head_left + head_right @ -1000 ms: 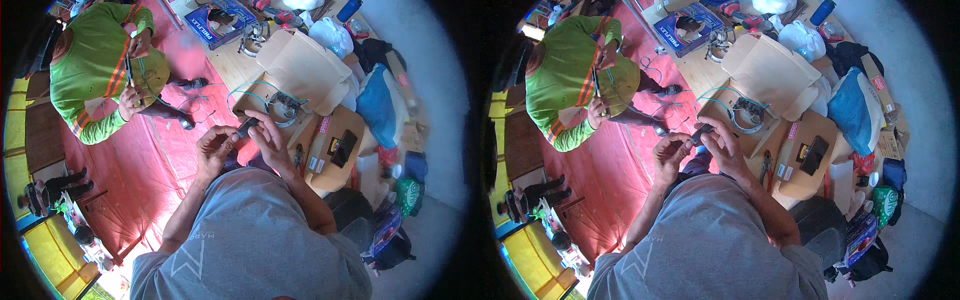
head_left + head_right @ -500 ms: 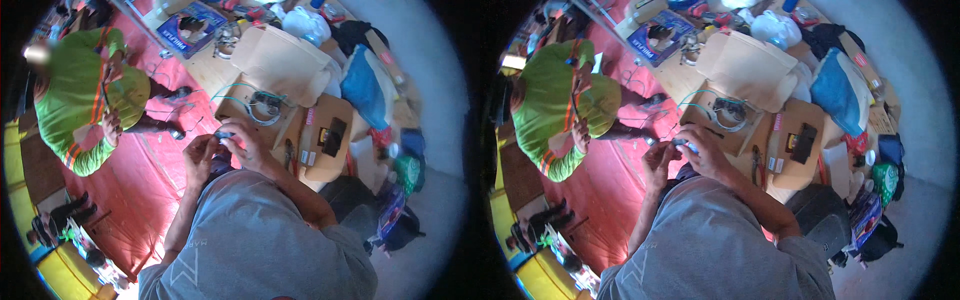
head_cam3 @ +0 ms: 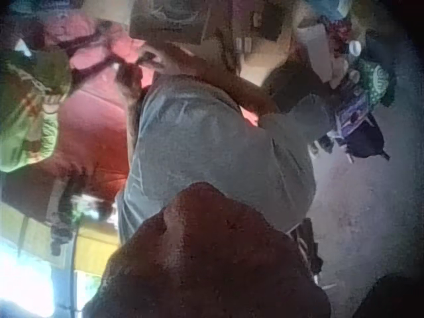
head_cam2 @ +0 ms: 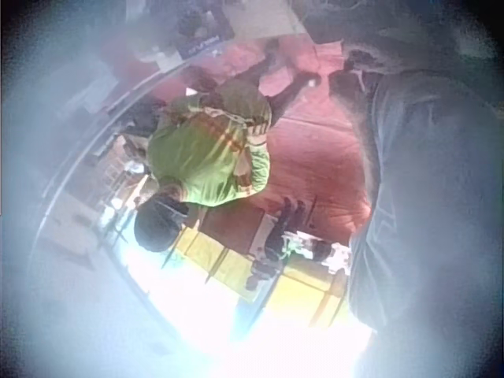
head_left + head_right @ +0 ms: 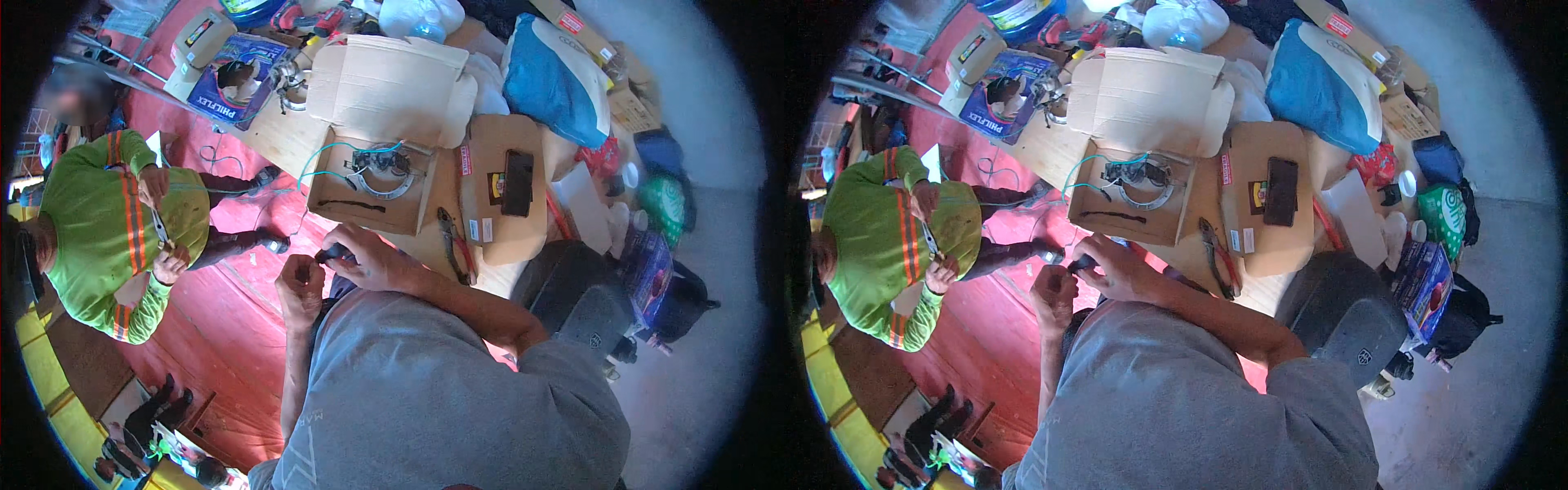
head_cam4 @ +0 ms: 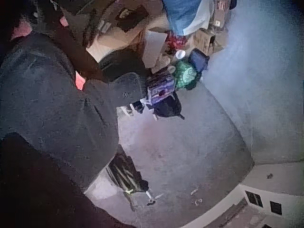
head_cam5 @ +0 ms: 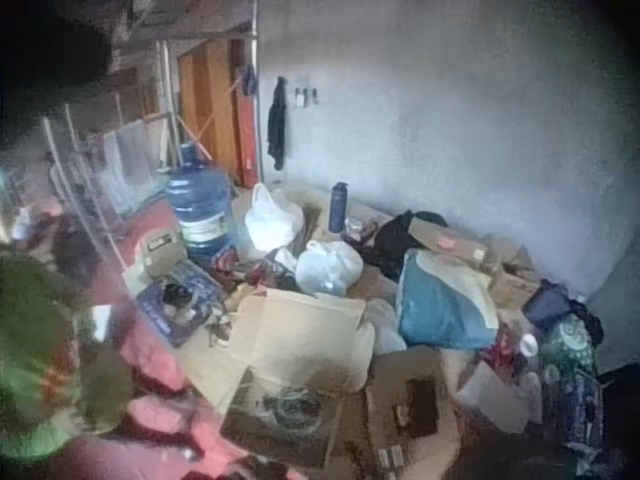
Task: The person manipulates electrical wires and a small black component, using pliers to strip or cut a wire before attempting to thread the wire into the component by hand.
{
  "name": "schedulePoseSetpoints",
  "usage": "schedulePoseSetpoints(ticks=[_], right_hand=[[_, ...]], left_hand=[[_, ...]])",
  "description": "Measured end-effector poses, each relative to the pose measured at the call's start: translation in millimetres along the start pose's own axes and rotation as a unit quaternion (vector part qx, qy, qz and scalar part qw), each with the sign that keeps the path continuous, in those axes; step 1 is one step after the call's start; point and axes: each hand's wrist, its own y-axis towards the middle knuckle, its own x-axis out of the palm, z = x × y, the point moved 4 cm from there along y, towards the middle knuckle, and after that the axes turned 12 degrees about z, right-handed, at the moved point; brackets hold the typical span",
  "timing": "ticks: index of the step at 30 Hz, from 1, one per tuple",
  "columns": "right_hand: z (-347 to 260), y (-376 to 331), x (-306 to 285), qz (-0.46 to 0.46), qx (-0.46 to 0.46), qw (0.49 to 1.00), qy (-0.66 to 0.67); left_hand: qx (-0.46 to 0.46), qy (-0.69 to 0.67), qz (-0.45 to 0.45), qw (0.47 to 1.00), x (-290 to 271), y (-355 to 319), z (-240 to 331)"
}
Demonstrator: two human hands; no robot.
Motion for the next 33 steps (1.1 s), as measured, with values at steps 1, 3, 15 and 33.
schedulePoseSetpoints(ticks=[1,3,15,33], right_hand=[[7,-4,-3,0.011,0.016,0.999,0.025],[17,-13,-7,0.017,0.065,0.996,0.058],[24,-23,-23,-0.039,0.034,0.997,-0.052],[52,-36,-41,0.015,0.092,0.996,-0.01]], left_hand=[[-0.035,-0.01,-0.011,0.999,4,-1,3],[-0.024,0.009,-0.018,1.0,8,-2,-5],[0.097,0.13,-0.115,0.98,43,8,13],[0.213,0.191,-0.138,0.948,70,9,12]])
